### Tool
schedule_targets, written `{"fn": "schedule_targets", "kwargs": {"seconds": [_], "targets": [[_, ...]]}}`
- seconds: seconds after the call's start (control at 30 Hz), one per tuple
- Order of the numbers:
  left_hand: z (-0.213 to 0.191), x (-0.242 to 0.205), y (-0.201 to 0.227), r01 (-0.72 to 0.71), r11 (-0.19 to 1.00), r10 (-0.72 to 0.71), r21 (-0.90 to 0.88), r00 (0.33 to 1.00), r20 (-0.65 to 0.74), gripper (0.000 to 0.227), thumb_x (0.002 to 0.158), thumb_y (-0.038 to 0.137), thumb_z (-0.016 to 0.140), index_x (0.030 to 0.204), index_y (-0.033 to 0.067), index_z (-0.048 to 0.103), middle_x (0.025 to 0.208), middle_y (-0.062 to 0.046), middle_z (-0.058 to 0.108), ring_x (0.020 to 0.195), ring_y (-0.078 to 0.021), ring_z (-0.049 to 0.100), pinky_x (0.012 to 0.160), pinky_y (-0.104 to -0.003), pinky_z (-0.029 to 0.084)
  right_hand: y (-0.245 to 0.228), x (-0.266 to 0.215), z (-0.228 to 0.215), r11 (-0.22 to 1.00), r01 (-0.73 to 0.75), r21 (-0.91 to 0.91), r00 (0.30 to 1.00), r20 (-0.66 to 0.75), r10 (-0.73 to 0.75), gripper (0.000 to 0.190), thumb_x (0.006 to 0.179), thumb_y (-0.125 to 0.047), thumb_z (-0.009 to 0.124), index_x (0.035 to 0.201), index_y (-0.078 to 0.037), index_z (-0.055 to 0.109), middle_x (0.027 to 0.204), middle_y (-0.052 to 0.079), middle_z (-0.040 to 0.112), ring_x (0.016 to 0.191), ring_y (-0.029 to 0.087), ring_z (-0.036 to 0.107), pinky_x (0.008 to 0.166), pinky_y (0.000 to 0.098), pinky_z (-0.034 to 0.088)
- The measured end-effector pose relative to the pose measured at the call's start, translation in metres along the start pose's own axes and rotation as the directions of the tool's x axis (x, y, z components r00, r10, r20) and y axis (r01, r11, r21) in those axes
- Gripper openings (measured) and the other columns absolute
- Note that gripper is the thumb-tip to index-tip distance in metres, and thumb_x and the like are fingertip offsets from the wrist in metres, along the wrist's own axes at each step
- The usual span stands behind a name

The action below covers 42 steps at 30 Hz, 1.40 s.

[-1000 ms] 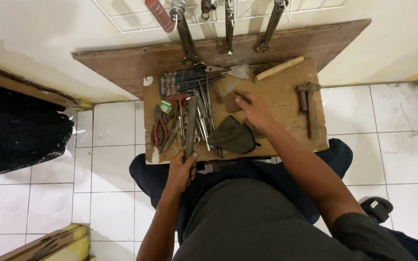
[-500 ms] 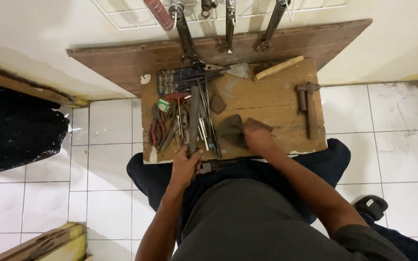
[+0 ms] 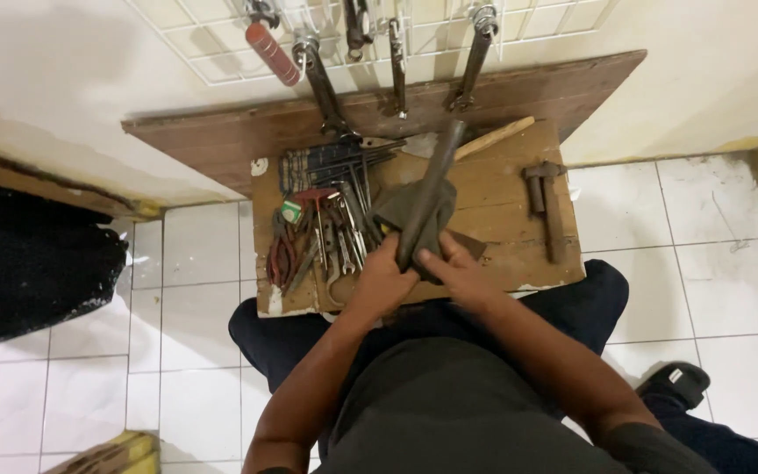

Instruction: The person sits on the floor and uses a cloth to wipe and clean a metal rod. They pick up the rod, wipe it thoroughly, and place it back on the workbench among other tools.

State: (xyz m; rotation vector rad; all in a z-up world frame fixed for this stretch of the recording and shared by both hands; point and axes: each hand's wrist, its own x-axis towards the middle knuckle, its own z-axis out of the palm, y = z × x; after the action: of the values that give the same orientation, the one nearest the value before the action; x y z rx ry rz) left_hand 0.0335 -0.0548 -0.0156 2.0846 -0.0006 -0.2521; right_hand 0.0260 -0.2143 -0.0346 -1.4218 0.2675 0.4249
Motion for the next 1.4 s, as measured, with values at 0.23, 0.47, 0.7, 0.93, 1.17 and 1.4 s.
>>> {"fn": "schedule_targets", "kwargs": {"seconds": [0.23, 0.47, 0.7, 0.93, 1.17, 1.4], "targets": [[0.003, -0.008, -0.008, 0.036, 0.971, 0.020, -0.235, 0.973, 0.232, 0.022, 0.074, 0.011, 0.070, 0.096, 0.0092, 0.070, 0.070, -0.009, 0.069, 0.066, -0.0221, 0.069, 0.063, -0.037, 0.057, 0.058, 0.040, -0.030, 0.945, 0.149, 0.291, 0.989, -0.034, -0.146, 0.027, 0.092, -0.012, 0.079, 0.116, -0.003, 0.071, 0.101, 0.009, 0.074, 0.088, 0.019, 0.070, 0.078, 0.0388, 0.060], [-0.001, -0.009, -0.013, 0.107, 0.932, -0.026, -0.347, 0.973, 0.229, 0.016, 0.074, 0.008, 0.078, 0.087, 0.0026, 0.071, 0.063, -0.010, 0.066, 0.051, -0.0218, 0.061, 0.046, -0.035, 0.048, 0.002, 0.030, -0.031, 0.913, 0.254, 0.319, 0.967, -0.086, -0.239, 0.031, 0.078, -0.005, 0.091, 0.105, -0.002, 0.076, 0.091, 0.015, 0.077, 0.079, 0.022, 0.074, 0.069, 0.0390, 0.062], [-0.008, -0.006, 0.013, 0.198, 0.976, -0.107, -0.092, 0.802, 0.588, 0.047, 0.084, 0.035, 0.079, 0.109, -0.0037, 0.072, 0.069, -0.014, 0.069, 0.051, -0.0222, 0.064, 0.046, -0.040, 0.050, 0.073, 0.035, -0.020, 0.871, 0.231, 0.434, 0.961, 0.037, -0.274, 0.052, 0.072, 0.010, 0.086, 0.120, -0.001, 0.070, 0.119, 0.014, 0.075, 0.108, 0.027, 0.069, 0.097, 0.0528, 0.055], [0.013, -0.012, 0.009, 0.011, 0.993, -0.004, -0.117, 0.998, 0.065, 0.014, 0.076, 0.021, 0.080, 0.078, 0.0090, 0.072, 0.061, -0.009, 0.064, 0.062, -0.0199, 0.062, 0.061, -0.032, 0.051, 0.061, 0.046, -0.034, 0.967, 0.255, -0.002, 0.955, -0.157, -0.252, 0.058, 0.087, -0.030, 0.086, 0.134, -0.006, 0.065, 0.125, 0.013, 0.071, 0.111, 0.031, 0.067, 0.105, 0.0554, 0.049], [0.006, 0.003, 0.000, 0.026, 0.999, -0.019, 0.035, 0.985, -0.170, 0.030, 0.080, 0.035, 0.083, 0.084, 0.0073, 0.071, 0.064, -0.016, 0.066, 0.062, -0.0305, 0.069, 0.060, -0.038, 0.053, 0.038, 0.018, -0.047, 0.885, 0.435, -0.165, 0.900, 0.034, -0.435, 0.047, 0.086, -0.018, 0.085, 0.129, -0.004, 0.072, 0.121, 0.020, 0.074, 0.118, 0.031, 0.065, 0.103, 0.0550, 0.049], [0.002, 0.009, -0.033, -0.171, 0.984, 0.166, -0.051, 0.983, -0.080, 0.014, 0.087, 0.002, 0.059, 0.100, 0.0000, 0.064, 0.079, -0.025, 0.071, 0.083, -0.0408, 0.072, 0.077, -0.044, 0.057, 0.015, 0.004, -0.038, 0.919, 0.246, 0.308, 0.900, 0.281, -0.335, 0.045, 0.099, -0.015, 0.065, 0.144, -0.013, 0.061, 0.133, 0.006, 0.070, 0.126, 0.023, 0.061, 0.117, 0.0564, 0.041]]}}
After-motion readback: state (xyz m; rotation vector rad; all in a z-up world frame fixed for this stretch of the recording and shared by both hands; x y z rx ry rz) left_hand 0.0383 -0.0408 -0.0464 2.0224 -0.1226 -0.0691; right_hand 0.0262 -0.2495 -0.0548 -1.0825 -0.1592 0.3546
